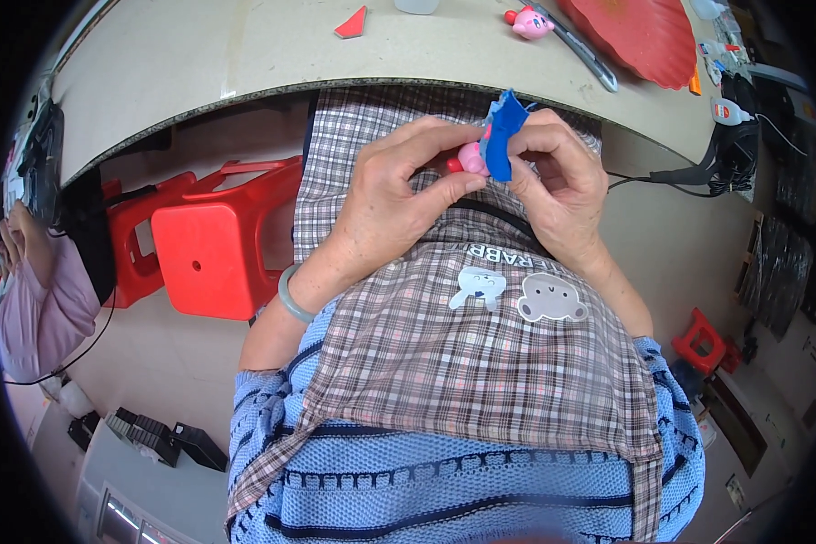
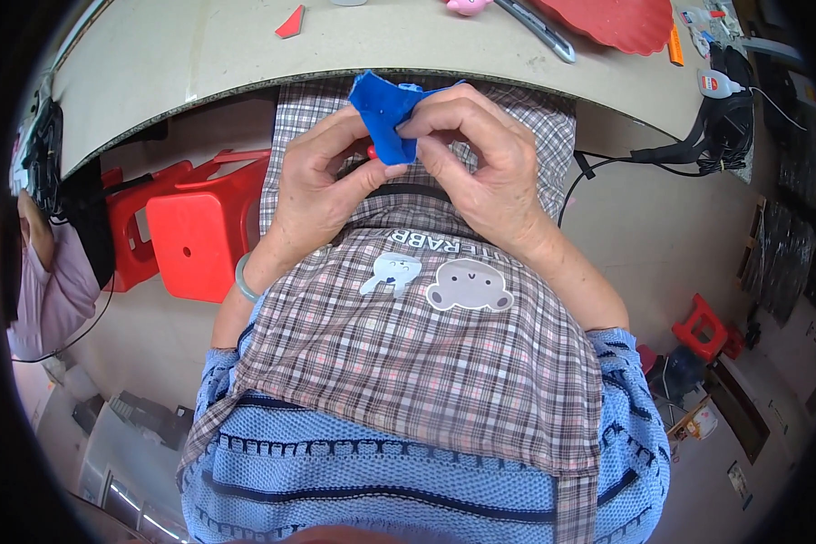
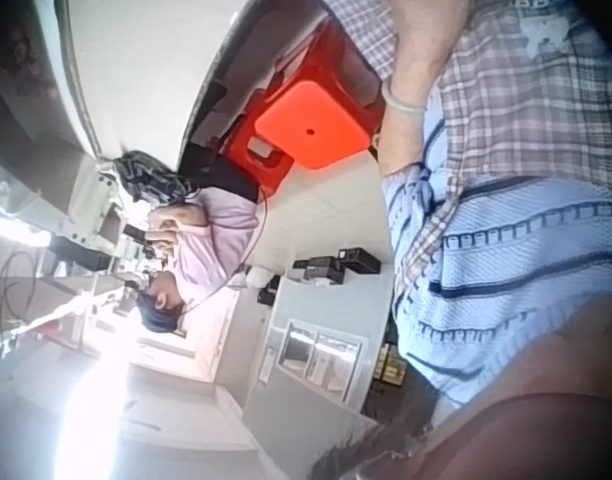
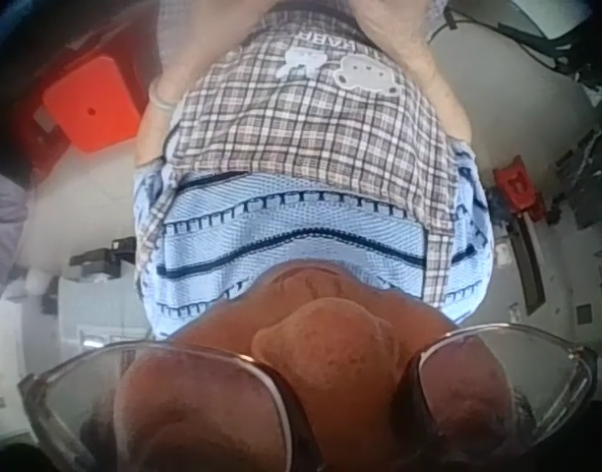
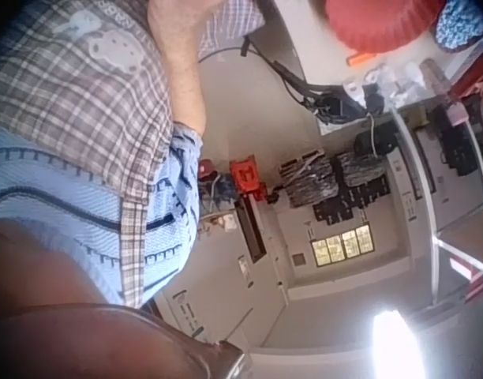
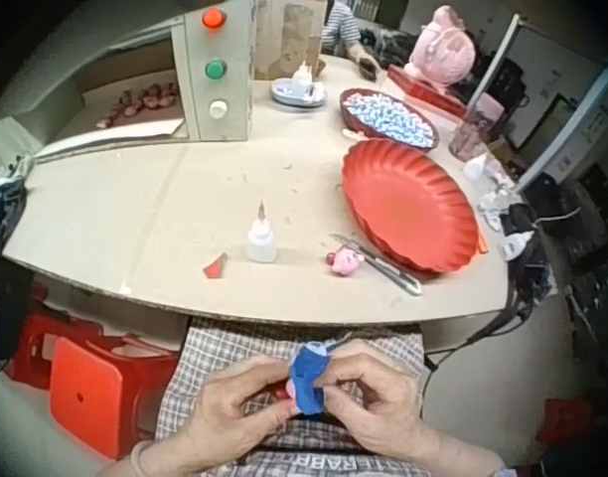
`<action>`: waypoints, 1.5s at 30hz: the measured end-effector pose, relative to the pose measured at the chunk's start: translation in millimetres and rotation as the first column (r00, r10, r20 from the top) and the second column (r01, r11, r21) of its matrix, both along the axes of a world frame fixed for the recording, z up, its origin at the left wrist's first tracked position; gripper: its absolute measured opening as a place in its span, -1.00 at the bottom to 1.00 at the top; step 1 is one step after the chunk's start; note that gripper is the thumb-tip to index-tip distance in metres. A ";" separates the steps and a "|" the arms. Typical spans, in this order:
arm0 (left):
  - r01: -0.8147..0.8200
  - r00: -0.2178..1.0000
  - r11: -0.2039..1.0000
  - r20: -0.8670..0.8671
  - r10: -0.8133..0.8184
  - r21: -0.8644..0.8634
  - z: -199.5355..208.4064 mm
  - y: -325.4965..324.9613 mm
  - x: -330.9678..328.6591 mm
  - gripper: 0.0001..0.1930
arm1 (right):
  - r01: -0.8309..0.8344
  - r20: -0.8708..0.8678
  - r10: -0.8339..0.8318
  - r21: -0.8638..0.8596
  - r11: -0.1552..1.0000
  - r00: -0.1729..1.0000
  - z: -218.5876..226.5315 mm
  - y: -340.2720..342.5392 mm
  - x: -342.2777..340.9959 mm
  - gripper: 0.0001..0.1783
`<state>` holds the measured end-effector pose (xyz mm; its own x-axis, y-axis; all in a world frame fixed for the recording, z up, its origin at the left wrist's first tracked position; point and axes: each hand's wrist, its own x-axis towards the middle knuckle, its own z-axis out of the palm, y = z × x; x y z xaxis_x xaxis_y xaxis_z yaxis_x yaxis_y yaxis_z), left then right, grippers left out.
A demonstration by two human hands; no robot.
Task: The person assembles toy figurines by sanding small parts with sandpaper, wiping them with a cloth, applying glue from a bottle, and attaching the pieces to the figurine bodies by hand.
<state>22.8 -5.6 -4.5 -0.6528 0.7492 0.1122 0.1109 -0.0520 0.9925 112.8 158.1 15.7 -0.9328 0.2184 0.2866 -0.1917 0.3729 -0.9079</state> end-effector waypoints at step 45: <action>-0.008 0.958 0.995 0.286 -0.020 0.097 -7.9 -0.5 4.7 -0.65 | 0.133 0.088 -0.102 -0.515 0.847 0.991 -17.7 -10.7 -2.6 -0.75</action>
